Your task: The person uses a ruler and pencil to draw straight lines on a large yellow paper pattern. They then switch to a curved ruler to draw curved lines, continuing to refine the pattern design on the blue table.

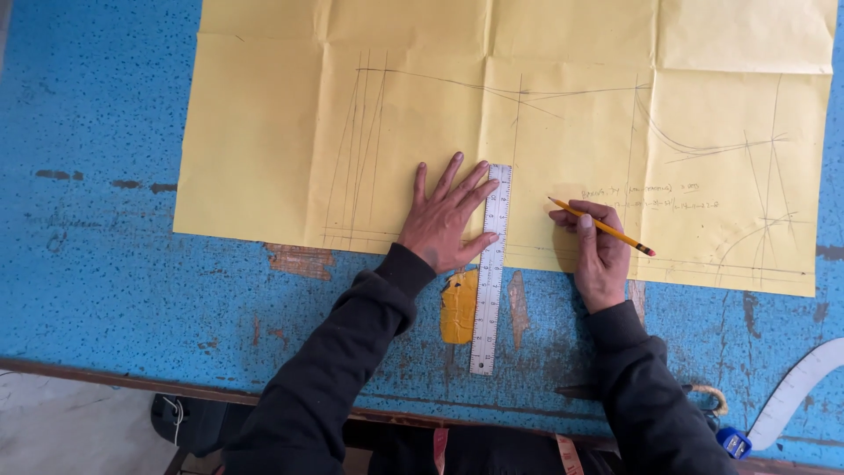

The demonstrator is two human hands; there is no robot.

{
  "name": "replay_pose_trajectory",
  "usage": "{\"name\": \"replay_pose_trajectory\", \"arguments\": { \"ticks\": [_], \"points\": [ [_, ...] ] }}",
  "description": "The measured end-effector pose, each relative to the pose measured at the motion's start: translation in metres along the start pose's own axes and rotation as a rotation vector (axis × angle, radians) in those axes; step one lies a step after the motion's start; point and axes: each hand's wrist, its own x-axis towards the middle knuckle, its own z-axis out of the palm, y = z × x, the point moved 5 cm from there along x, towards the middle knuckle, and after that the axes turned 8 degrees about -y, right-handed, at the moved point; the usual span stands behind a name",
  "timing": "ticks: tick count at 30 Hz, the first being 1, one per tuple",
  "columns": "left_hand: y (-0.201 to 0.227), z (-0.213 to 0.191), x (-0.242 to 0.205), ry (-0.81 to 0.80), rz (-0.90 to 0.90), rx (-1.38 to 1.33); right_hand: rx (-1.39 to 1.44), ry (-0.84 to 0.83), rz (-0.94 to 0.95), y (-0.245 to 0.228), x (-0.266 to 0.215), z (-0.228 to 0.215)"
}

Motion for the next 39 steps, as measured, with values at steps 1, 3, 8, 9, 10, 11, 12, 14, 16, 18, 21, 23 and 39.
{"name": "replay_pose_trajectory", "arguments": {
  "ticks": [1, 3, 8, 9, 10, 11, 12, 14, 16, 18, 21, 23, 39],
  "points": [
    [-0.001, 0.001, -0.001, 0.003, -0.001, 0.001, 0.000, -0.001, -0.003, -0.001, 0.001, 0.001],
    [0.001, 0.003, -0.004, 0.032, 0.032, 0.015, 0.006, 0.001, 0.003, -0.001, -0.001, 0.001],
    [0.002, 0.012, -0.002, 0.131, 0.075, 0.035, 0.010, 0.007, 0.009, 0.001, -0.001, 0.001],
    [0.001, 0.012, -0.002, 0.162, 0.074, 0.047, 0.023, 0.010, 0.009, 0.001, -0.001, 0.002],
    [0.001, 0.013, -0.002, 0.160, 0.072, 0.047, 0.026, 0.009, 0.010, 0.002, 0.000, 0.002],
    [0.001, 0.013, -0.002, 0.166, 0.065, 0.049, 0.023, 0.007, 0.007, 0.003, 0.000, 0.002],
    [0.001, 0.014, -0.001, 0.171, 0.059, 0.051, 0.020, 0.005, 0.005, 0.004, 0.000, 0.001],
    [0.000, 0.016, -0.001, 0.169, 0.055, 0.053, 0.005, 0.002, 0.003, 0.002, -0.001, 0.002],
    [0.000, 0.018, -0.001, 0.168, 0.053, 0.054, -0.011, -0.001, 0.001, 0.001, -0.001, 0.002],
    [0.000, 0.018, 0.000, 0.164, 0.060, 0.040, 0.001, 0.003, 0.004, 0.003, -0.001, 0.001],
    [0.000, 0.017, -0.001, 0.178, 0.079, 0.019, 0.012, 0.002, 0.003, 0.000, -0.001, 0.002],
    [0.000, 0.016, -0.001, 0.183, 0.086, 0.020, 0.014, 0.001, 0.001, 0.001, -0.001, 0.003],
    [0.003, 0.011, -0.003, 0.170, 0.102, 0.005, 0.031, -0.002, 0.000, 0.001, -0.001, 0.004]
  ]
}}
